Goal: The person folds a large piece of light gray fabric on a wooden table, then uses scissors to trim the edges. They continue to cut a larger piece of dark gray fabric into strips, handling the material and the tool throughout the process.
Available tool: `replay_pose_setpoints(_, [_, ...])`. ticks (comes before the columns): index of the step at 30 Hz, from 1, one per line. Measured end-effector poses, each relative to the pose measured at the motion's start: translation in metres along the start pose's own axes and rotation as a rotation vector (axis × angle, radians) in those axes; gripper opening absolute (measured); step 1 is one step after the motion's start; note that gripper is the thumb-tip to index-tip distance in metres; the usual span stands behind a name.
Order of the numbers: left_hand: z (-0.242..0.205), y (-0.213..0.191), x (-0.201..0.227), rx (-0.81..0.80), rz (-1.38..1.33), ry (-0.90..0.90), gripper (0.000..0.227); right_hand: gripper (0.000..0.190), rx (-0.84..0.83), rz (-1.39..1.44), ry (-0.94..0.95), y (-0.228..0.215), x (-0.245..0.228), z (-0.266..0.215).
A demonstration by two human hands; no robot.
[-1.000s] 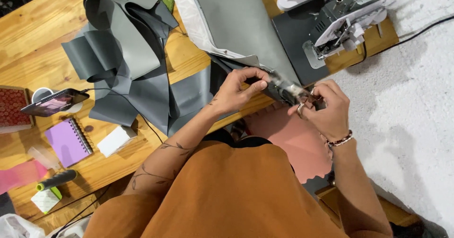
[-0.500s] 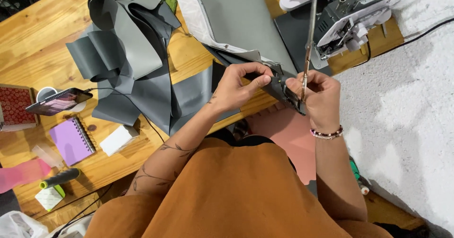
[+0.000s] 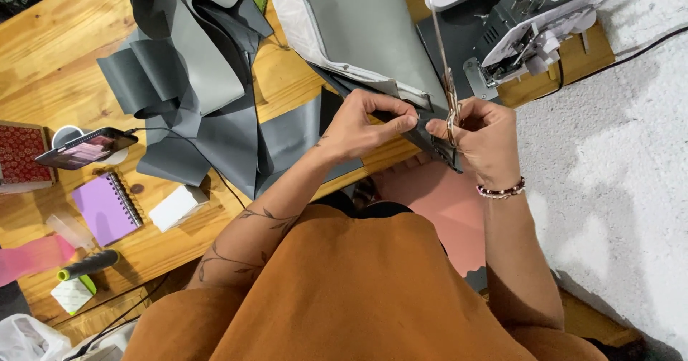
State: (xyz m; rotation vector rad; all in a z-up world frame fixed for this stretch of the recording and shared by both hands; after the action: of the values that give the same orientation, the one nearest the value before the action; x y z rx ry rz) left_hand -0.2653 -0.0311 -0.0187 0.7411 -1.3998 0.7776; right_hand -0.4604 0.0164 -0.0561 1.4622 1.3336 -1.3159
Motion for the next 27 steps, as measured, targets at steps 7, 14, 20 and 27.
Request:
replay_pose_setpoints(7, [0.006,0.006,-0.004,0.024,0.007,0.031,0.011,0.037,0.014,0.017,-0.066,-0.005,0.001,0.0])
replay_pose_setpoints(14, [0.008,0.004,-0.012,-0.009,-0.067,0.082,0.011,0.051,-0.027,-0.555,-0.521,-0.027,-0.04,-0.027])
replay_pose_setpoints(20, [0.008,0.005,-0.012,-0.021,-0.086,0.107,0.009,0.041,0.042,-0.758,-0.555,-0.02,-0.051,-0.041])
replay_pose_setpoints(27, [0.005,0.003,-0.012,-0.002,-0.129,0.117,0.009,0.037,0.122,-0.804,-0.549,-0.01,-0.057,-0.043])
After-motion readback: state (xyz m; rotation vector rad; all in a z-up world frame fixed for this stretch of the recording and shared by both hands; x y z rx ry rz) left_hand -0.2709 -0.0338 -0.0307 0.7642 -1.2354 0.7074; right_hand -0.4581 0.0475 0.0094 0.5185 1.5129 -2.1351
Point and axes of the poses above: each hand's wrist, its own z-axis towards the middle knuckle, its own y-axis out of the palm, x = y × z, the point moved 7 cm from there along z, towards the middle knuckle, and after that the axes turned 2 degrees about -x, right-handed, at the moved point
